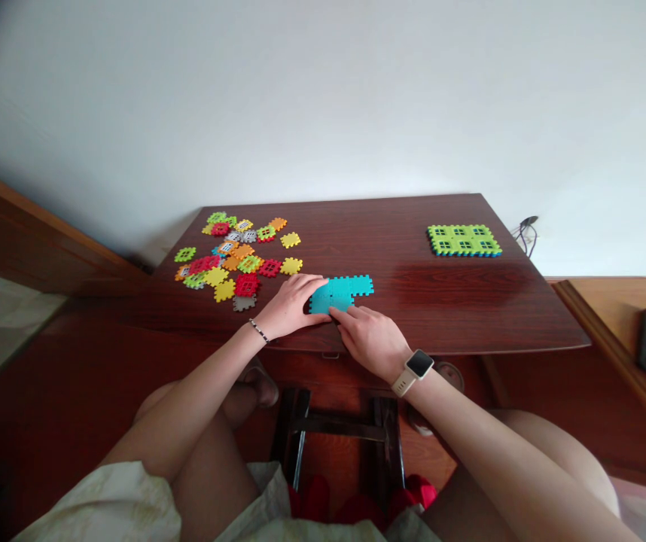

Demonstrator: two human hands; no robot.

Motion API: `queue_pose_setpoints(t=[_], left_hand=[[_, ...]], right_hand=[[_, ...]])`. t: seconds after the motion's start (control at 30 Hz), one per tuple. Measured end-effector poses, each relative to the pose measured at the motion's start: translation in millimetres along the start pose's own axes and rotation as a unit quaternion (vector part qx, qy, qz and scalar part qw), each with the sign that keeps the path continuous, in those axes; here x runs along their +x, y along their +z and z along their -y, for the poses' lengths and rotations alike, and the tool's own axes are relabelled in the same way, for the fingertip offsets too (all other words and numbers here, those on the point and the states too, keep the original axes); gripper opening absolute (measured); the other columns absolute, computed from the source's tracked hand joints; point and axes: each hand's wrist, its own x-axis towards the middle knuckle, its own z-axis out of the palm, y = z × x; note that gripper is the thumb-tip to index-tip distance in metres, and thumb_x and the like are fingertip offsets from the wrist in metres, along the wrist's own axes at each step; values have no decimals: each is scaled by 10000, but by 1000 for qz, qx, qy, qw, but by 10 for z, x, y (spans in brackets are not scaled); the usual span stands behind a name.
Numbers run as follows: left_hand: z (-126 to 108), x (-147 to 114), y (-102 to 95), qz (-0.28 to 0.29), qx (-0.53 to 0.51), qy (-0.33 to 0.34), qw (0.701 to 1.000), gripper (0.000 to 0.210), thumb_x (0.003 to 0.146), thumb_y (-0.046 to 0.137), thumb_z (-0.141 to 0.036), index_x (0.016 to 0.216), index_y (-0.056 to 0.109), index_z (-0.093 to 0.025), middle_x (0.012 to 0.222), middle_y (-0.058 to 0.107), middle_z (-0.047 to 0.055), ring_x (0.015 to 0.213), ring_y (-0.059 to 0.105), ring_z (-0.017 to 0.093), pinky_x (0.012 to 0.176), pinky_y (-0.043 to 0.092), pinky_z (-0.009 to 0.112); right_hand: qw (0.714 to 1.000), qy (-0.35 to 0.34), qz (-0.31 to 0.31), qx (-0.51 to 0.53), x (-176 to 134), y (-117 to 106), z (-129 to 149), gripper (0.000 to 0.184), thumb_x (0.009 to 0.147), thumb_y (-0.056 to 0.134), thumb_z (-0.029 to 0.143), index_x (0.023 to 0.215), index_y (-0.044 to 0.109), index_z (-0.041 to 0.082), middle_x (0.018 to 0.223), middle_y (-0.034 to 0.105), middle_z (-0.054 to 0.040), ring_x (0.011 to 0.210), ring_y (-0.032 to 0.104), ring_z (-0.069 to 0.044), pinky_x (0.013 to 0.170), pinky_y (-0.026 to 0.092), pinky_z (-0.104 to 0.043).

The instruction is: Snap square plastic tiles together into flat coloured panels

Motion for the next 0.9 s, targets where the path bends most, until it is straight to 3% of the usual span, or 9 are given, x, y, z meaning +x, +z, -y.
queue_pose_setpoints(t=[0.2,0.5,0.9], left_hand=[[8,-5,-3,1,4,1,1000,772,893,822,-609,1511,528,-252,1501,606,138,1395,554,359,1195,464,552],[4,-2,-14,3,-4,-1,1000,771,904,809,-611,1533,522,-269,1506,605,135,1417,540,351,1220,439,555],[-9,4,-23,4,-9,-8,1000,766,892,826,-601,1531,535,-295,1511,602,122,1411,542,349,1211,446,554]], right_hand=[[1000,11,-15,7,-39,-25,-63,386,1134,453,295,1435,683,221,1126,770,-97,1003,726,-233,829,535,-315],[999,30,23,-13,-84,-126,-92,424,1128,449,267,1500,652,256,1049,750,-72,920,712,-206,732,473,-282],[999,40,6,8,-140,-160,-182,410,1123,444,289,1441,701,263,1095,780,-67,956,737,-211,772,507,-284]])
